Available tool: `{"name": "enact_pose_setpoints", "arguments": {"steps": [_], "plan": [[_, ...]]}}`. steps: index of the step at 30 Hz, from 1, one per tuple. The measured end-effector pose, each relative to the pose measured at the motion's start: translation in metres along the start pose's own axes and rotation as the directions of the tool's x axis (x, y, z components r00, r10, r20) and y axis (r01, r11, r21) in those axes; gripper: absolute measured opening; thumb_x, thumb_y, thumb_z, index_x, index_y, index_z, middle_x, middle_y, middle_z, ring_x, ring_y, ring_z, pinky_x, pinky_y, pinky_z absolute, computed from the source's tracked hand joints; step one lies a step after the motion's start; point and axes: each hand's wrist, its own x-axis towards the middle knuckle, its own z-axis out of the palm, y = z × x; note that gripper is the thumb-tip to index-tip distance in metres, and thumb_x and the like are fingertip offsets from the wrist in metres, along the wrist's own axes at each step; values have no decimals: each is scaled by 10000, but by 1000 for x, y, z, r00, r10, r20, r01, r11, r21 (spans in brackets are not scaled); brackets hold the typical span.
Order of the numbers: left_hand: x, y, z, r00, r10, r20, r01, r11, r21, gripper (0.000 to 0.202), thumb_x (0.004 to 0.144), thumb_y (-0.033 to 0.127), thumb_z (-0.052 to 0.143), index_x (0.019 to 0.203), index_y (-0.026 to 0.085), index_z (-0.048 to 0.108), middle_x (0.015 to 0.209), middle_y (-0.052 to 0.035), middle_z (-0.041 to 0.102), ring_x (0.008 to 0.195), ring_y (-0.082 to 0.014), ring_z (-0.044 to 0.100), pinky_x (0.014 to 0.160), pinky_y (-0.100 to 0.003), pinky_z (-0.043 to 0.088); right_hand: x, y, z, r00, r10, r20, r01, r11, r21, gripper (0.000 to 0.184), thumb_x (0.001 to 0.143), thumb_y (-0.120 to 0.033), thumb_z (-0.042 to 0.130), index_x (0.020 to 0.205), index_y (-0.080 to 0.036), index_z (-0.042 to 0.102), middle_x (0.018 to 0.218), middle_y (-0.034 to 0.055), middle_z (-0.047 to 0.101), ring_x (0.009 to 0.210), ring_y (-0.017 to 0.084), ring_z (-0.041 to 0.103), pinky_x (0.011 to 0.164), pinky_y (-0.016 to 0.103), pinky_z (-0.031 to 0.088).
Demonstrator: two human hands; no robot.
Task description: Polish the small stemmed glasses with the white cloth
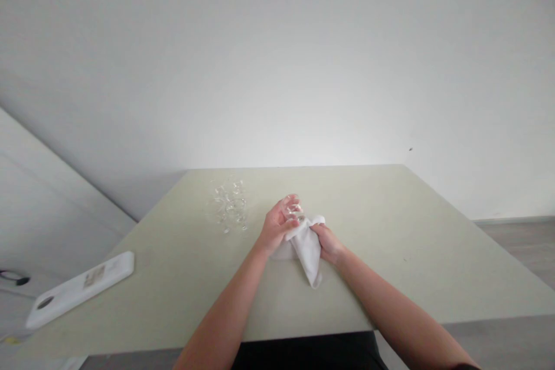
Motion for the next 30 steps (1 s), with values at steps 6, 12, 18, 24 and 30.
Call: {"name": "enact_pose_setpoints", "arguments": {"steps": [6,12,18,24,30], "plan": [[-9,4,14,989,90,115,-126,922,365,662,693,291,828,1302,261,572,1270,-94,610,1100,-240,609,962,-360,476,4,4,-2,993,-69,-100,65,997,-35,318,719,-419,718,914,-193,607,818,52,739,795,237,706,701,332,554],[-10,5,19,978,181,106,-209,846,490,652,723,330,802,1324,271,554,1270,-100,604,1087,-243,599,912,-350,486,7,5,-6,981,-143,-133,115,973,-200,400,675,-448,761,942,-175,641,787,31,723,700,199,676,650,295,521],[6,-11,2,967,165,-194,-123,969,214,658,751,406,765,1334,223,520,1222,-110,615,1029,-211,613,891,-333,498,-6,4,-8,995,97,9,-89,947,-309,384,675,-490,751,811,-147,647,675,4,674,576,131,602,560,236,467],[20,-42,8,983,63,-171,-29,980,195,685,722,371,794,1330,244,506,1275,-105,597,1066,-209,616,917,-342,491,-14,9,-10,730,401,554,7,806,-592,316,692,-407,776,738,-115,667,658,-32,625,578,84,533,569,194,450],[63,-71,39,997,5,-73,16,957,290,688,707,338,807,1317,251,503,1241,-103,608,1047,-213,618,886,-368,509,-9,11,-17,771,395,500,-17,797,-604,330,736,-435,726,819,-119,682,682,-28,622,566,88,528,597,225,486]]}}
